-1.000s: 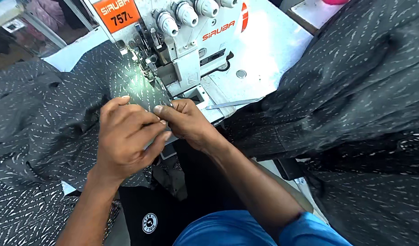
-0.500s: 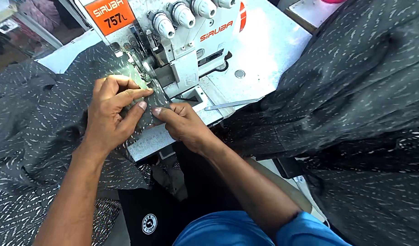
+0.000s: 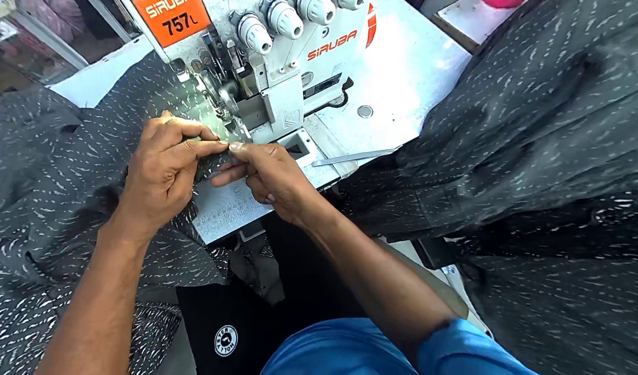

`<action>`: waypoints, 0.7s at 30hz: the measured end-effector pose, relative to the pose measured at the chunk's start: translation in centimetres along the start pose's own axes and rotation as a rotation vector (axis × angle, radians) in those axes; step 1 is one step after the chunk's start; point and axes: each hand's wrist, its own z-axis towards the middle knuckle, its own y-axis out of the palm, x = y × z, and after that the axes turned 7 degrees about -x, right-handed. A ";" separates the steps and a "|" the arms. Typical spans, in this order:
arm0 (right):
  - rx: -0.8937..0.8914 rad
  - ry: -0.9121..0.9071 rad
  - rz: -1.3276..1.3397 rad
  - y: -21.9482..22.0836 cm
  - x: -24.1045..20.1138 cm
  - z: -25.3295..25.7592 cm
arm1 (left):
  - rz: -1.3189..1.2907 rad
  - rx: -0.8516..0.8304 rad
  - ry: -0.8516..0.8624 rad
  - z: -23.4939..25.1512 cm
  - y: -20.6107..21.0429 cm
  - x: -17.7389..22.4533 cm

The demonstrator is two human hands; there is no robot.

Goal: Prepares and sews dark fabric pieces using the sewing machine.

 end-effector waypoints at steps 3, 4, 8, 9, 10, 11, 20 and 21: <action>0.111 0.056 0.038 1.0 -0.9 0.5 | -0.008 -0.015 0.023 0.4 -0.4 -0.9; 0.148 0.074 0.073 1.4 -1.0 0.6 | -0.004 -0.018 0.030 0.6 -0.5 -1.3; 0.197 0.113 0.169 2.4 -1.1 0.6 | 0.047 0.002 0.009 0.9 -0.6 -3.1; 0.176 0.097 0.126 2.4 -0.8 -0.1 | 0.092 -0.006 -0.036 0.7 -0.5 -2.8; 0.146 0.061 0.029 2.3 -0.3 -1.4 | 0.150 -0.022 -0.094 0.4 -0.4 -1.9; 0.141 -0.011 -0.100 2.2 0.3 -2.9 | 0.203 -0.026 -0.148 0.0 0.0 -0.7; 0.314 -0.520 -1.544 0.3 0.9 -0.4 | -0.196 0.343 -0.500 -1.8 4.3 8.8; 0.353 -0.565 -1.493 -0.2 0.8 -0.3 | -0.322 0.391 -0.558 -1.4 4.7 9.7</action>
